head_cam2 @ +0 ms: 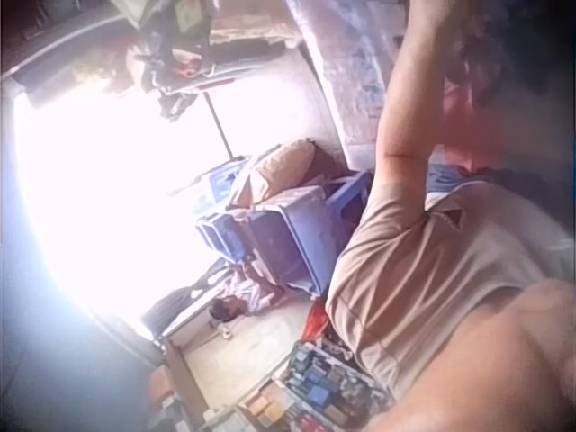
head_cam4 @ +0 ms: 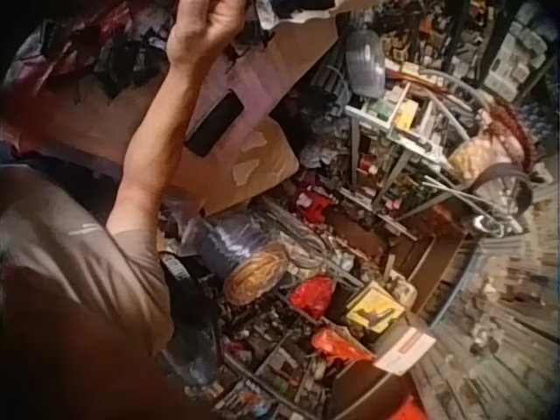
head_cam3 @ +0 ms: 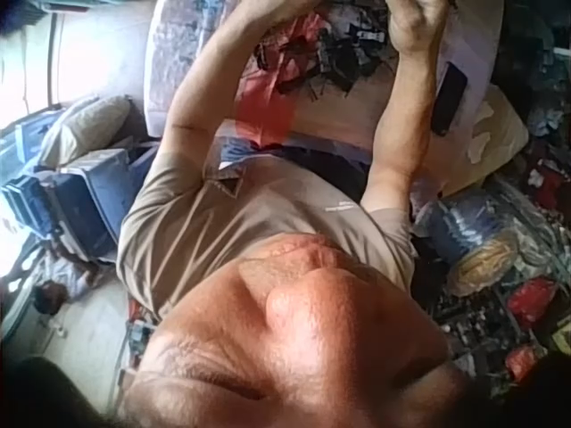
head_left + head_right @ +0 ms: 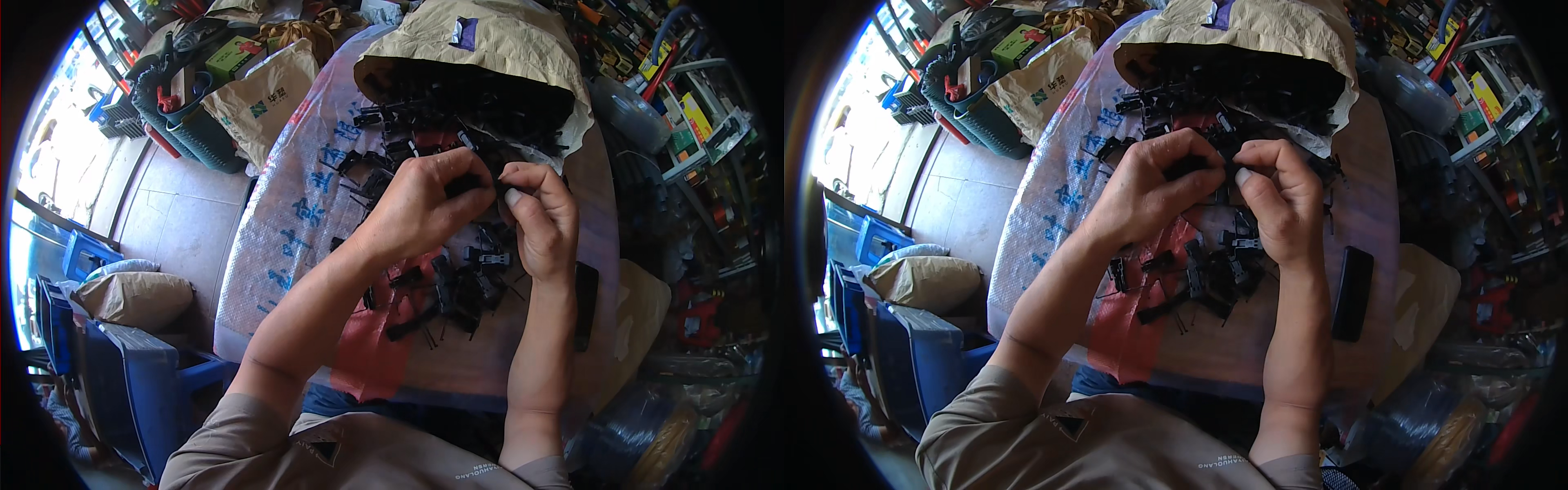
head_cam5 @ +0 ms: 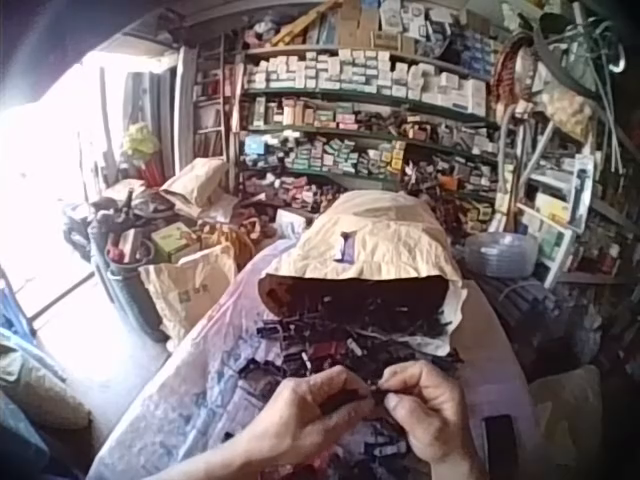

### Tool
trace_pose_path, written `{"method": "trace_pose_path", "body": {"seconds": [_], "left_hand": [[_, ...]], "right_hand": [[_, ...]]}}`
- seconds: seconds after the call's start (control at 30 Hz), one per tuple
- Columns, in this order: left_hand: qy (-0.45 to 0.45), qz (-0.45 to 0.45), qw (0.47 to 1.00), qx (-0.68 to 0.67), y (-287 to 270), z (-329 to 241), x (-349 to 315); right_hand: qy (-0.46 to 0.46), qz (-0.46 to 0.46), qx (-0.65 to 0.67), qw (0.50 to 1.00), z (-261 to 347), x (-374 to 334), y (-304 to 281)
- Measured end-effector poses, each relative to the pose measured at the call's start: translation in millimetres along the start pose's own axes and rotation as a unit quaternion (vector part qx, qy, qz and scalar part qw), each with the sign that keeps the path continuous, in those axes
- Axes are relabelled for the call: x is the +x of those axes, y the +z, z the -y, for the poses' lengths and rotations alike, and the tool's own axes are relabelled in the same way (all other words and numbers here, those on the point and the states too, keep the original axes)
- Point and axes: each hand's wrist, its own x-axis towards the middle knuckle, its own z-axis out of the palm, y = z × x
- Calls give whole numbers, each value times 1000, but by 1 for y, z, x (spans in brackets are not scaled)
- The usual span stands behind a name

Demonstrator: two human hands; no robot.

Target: Sorting and inspecting small black plastic components from a large bag on a work table.

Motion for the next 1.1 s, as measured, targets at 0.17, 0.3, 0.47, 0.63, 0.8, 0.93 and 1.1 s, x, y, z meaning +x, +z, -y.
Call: {"method": "trace_pose_path", "body": {"seconds": [0.17,0.3,0.47,0.63,0.8,0.93,1.1], "left_hand": [[-13,10,998,57,1,2,1],[78,-17,982,171,4,6,1],[-125,-32,960,-247,-8,1,6],[-141,21,939,-314,-14,5,6],[-62,89,988,-112,-13,1,3],[15,85,995,46,-10,6,2],[74,94,976,184,-10,4,4]], "right_hand": [[7,-5,-53,999,5,-1,2],[16,-17,-139,990,7,0,5],[58,92,-26,994,19,-2,-7],[45,84,-70,993,13,-1,-11],[80,39,-55,995,17,-2,-8],[105,93,-100,985,20,-3,-13],[121,101,-133,978,26,-5,-9]]}}
